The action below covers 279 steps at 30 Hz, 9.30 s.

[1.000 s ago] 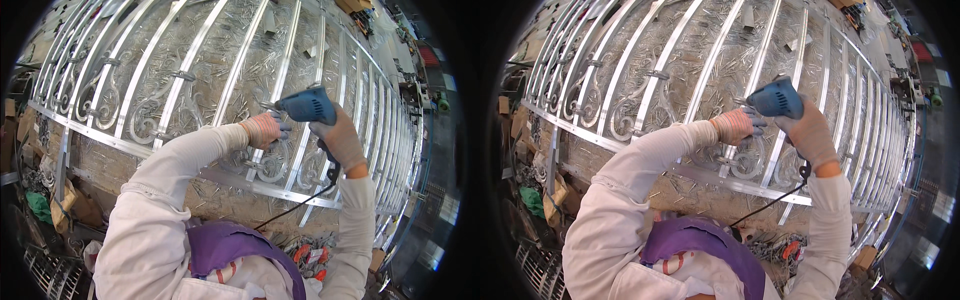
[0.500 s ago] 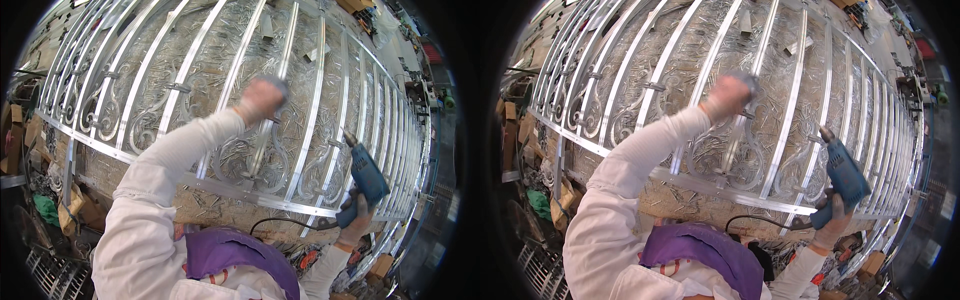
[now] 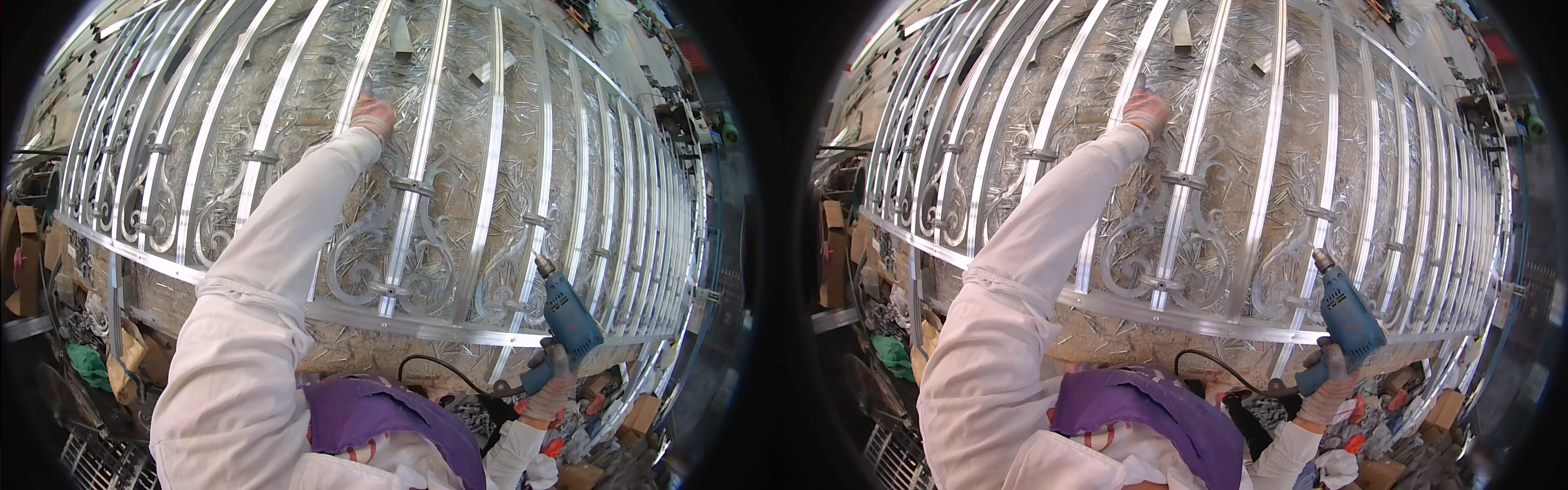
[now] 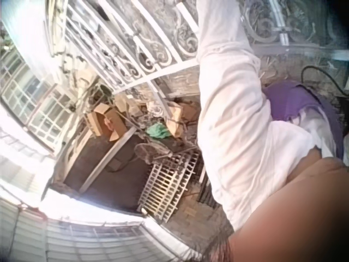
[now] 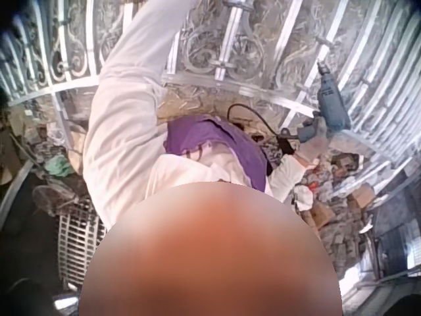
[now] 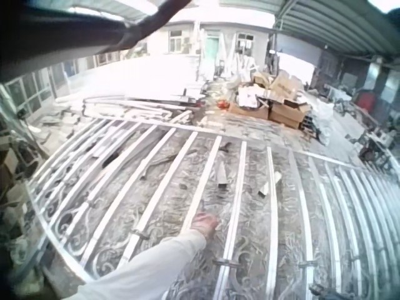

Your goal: The person uses a corded drill to fasten decorative metal scroll pieces onto a large metal gate frame. They repeatedly pick up scrolls, position them on the frame, and drive screws to secure them in place.

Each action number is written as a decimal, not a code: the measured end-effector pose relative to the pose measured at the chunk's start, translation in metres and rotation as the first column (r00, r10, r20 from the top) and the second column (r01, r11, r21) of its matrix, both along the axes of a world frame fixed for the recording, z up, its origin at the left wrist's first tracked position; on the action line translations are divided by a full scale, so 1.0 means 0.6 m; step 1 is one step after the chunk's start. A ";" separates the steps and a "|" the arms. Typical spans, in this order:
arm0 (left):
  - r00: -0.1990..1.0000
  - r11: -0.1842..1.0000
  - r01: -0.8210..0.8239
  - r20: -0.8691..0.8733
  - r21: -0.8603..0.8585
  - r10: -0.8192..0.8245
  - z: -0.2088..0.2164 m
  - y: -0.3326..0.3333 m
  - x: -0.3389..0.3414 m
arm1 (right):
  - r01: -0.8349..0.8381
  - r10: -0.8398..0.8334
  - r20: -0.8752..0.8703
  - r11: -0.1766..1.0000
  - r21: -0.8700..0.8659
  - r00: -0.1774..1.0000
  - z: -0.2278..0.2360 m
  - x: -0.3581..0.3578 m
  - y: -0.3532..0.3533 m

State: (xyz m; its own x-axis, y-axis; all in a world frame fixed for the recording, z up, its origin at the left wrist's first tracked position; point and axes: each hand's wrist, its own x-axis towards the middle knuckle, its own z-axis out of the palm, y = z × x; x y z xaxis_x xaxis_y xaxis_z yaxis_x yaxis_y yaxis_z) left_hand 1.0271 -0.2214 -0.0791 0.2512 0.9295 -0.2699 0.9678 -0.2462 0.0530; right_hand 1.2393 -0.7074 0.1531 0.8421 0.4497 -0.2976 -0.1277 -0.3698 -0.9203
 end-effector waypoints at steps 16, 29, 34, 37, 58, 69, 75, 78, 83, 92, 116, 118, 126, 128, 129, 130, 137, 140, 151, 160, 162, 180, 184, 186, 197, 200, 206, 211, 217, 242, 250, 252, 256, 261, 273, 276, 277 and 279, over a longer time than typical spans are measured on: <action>0.651 0.852 0.492 0.725 -0.178 -0.224 0.189 -0.177 -0.054 | -0.036 0.046 -0.140 0.997 0.073 0.989 -0.049 -0.005 -0.021; 0.850 0.851 0.523 0.105 -0.046 -0.516 0.226 -0.230 -0.022 | -0.110 0.114 -0.150 0.993 0.035 0.982 -0.052 -0.007 -0.039; 0.821 0.822 0.568 0.080 -0.031 -0.565 0.226 -0.225 -0.014 | -0.084 0.085 -0.193 0.996 0.012 0.977 -0.063 -0.006 -0.048; 0.831 0.830 0.556 0.017 -0.033 -0.556 0.211 -0.229 -0.004 | -0.072 0.078 -0.198 0.997 0.038 0.977 -0.053 -0.021 -0.035; 0.940 0.941 0.337 -0.047 -0.036 -0.338 0.136 0.023 -0.016 | -0.074 0.078 -0.181 0.997 0.028 0.980 -0.049 -0.035 -0.003; 0.707 0.818 0.548 -0.428 -0.174 -0.564 0.004 -0.003 -0.060 | -0.128 0.123 -0.209 0.992 -0.011 0.970 -0.068 -0.037 0.011; 0.937 0.966 0.251 -0.267 0.062 -0.226 -0.169 0.015 -0.106 | -0.145 0.155 -0.272 0.988 0.058 0.950 -0.068 -0.029 0.017; 0.850 0.899 0.433 -0.305 -0.055 -0.429 -0.100 -0.023 -0.049 | -0.081 0.086 -0.243 0.996 0.032 0.966 -0.065 -0.028 -0.006; 0.804 0.892 0.398 -0.385 -0.216 -0.452 0.109 -0.060 -0.037 | -0.052 0.054 -0.162 0.999 0.016 0.985 -0.051 -0.038 -0.019; 0.221 0.892 0.313 0.938 -0.327 0.267 0.219 -0.153 -0.092 | -0.053 0.058 -0.157 0.998 0.037 0.986 -0.049 -0.039 -0.057; 0.964 0.967 0.239 0.143 -0.089 -0.225 0.232 -0.542 -0.115 | -0.047 0.093 -0.314 0.988 0.148 0.945 -0.064 0.055 -0.224; 0.968 0.961 0.248 0.071 -0.126 -0.240 0.233 -0.547 -0.093 | -0.098 0.124 -0.211 0.987 0.129 0.970 -0.053 0.071 -0.240; 0.965 0.968 0.249 0.079 0.030 -0.251 0.220 -0.579 -0.090 | -0.049 0.088 -0.196 0.980 0.193 0.977 -0.043 0.177 -0.308; 0.965 0.973 0.224 0.126 0.048 -0.228 0.202 -0.575 -0.099 | -0.061 0.103 -0.187 0.974 0.218 0.977 -0.047 0.211 -0.330; 0.966 0.984 0.168 0.190 0.057 -0.175 0.193 -0.574 -0.105 | -0.065 0.110 -0.189 0.972 0.226 0.976 -0.050 0.227 -0.339; 0.951 0.995 0.094 0.293 0.031 -0.099 0.182 -0.565 -0.110 | -0.075 0.123 -0.190 0.968 0.238 0.974 -0.050 0.242 -0.344; 0.995 0.999 -0.011 0.099 -0.037 0.015 0.192 -0.570 -0.096 | -0.167 0.206 -0.172 0.962 0.214 0.963 -0.010 0.305 -0.356; 0.999 0.997 -0.028 -0.030 0.070 0.031 0.253 -0.597 -0.042 | -0.204 0.236 -0.131 0.953 0.223 0.963 0.008 0.335 -0.362; 0.773 0.910 0.396 0.490 0.121 -0.402 0.212 -0.667 0.245 | -0.326 0.332 -0.012 0.932 0.156 0.943 0.033 0.361 -0.356; 0.731 0.818 0.575 0.463 -0.024 -0.501 0.175 -0.639 0.279 | -0.314 0.314 -0.014 0.949 0.023 0.949 0.054 0.304 -0.311; 0.716 0.813 0.581 0.501 -0.042 -0.486 0.177 -0.635 0.278 | -0.280 0.280 -0.017 0.960 0.004 0.960 0.062 0.291 -0.302; 0.657 0.762 0.642 0.570 -0.080 -0.493 0.207 -0.539 0.305 | -0.334 0.309 -0.162 0.929 -0.159 0.937 0.106 0.220 -0.173; 0.409 0.574 0.797 0.531 0.190 -0.743 0.165 -0.500 0.354 | -0.434 0.393 -0.208 0.873 -0.222 0.896 0.098 0.208 -0.134; 0.317 0.501 0.791 0.464 0.352 -0.827 0.131 -0.495 0.370 | -0.493 0.461 -0.176 0.829 -0.265 0.870 0.095 0.204 -0.118; 0.337 0.452 0.825 0.347 0.338 -0.875 0.107 -0.511 0.379 | -0.563 0.628 -0.053 0.653 -0.507 0.777 0.107 0.201 -0.081; 0.335 0.464 0.820 0.375 0.335 -0.864 0.104 -0.509 0.381 | -0.603 0.810 0.116 0.515 -0.609 0.574 0.107 0.207 -0.082; 0.346 0.494 0.804 0.415 0.331 -0.842 0.090 -0.511 0.383 | -0.596 0.704 0.003 0.603 -0.530 0.710 0.106 0.203 -0.088; 0.331 0.489 0.802 0.425 0.344 -0.842 0.085 -0.511 0.387 | -0.645 0.820 0.102 0.513 -0.566 0.563 0.112 0.186 -0.059; 0.323 0.478 0.807 0.417 0.348 -0.849 0.086 -0.509 0.389 | -0.657 0.906 0.063 0.350 -0.668 0.419 0.135 0.158 -0.009; 0.334 0.472 0.842 0.436 0.260 -0.836 0.115 -0.511 0.379 | -0.666 0.913 0.051 0.333 -0.667 0.405 0.120 0.188 -0.009; 0.368 0.498 0.824 0.413 0.271 -0.833 0.101 -0.511 0.384 | -0.642 0.908 0.039 0.324 -0.694 0.416 0.098 0.178 -0.020; 0.349 0.460 0.857 0.395 0.233 -0.850 0.130 -0.519 0.378 | -0.603 0.902 0.016 0.302 -0.739 0.432 0.111 0.171 -0.029; 0.335 0.455 0.848 0.391 0.272 -0.858 0.117 -0.515 0.379 | -0.636 0.852 0.112 0.463 -0.618 0.511 0.139 0.176 -0.035; 0.337 0.487 0.813 0.425 0.319 -0.840 0.106 -0.515 0.375 | -0.461 0.583 0.048 0.687 -0.561 0.811 0.228 0.196 -0.034; 0.328 0.477 0.835 0.448 0.273 -0.831 0.120 -0.516 0.374 | -0.465 0.535 0.246 0.836 -0.292 0.808 0.147 0.237 0.109; 0.315 0.491 0.814 0.473 0.311 -0.822 0.109 -0.514 0.373 | -0.512 0.590 0.224 0.796 -0.322 0.776 0.111 0.232 0.153; 0.308 0.492 0.805 0.475 0.333 -0.825 0.108 -0.516 0.375 | -0.522 0.597 0.185 0.786 -0.332 0.781 0.098 0.240 0.160; 0.293 0.490 0.794 0.481 0.360 -0.827 0.104 -0.516 0.379 | -0.528 0.615 0.172 0.765 -0.370 0.770 0.090 0.242 0.170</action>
State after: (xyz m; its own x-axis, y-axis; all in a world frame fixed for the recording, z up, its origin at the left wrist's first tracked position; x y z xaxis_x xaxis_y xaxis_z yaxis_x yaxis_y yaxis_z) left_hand 1.2544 -0.5308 -0.0168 0.9552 0.1735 0.2397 0.0594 -0.9061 0.4188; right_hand 1.3843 -0.6056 0.2072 0.5175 0.8040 -0.2930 0.4272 -0.5394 -0.7256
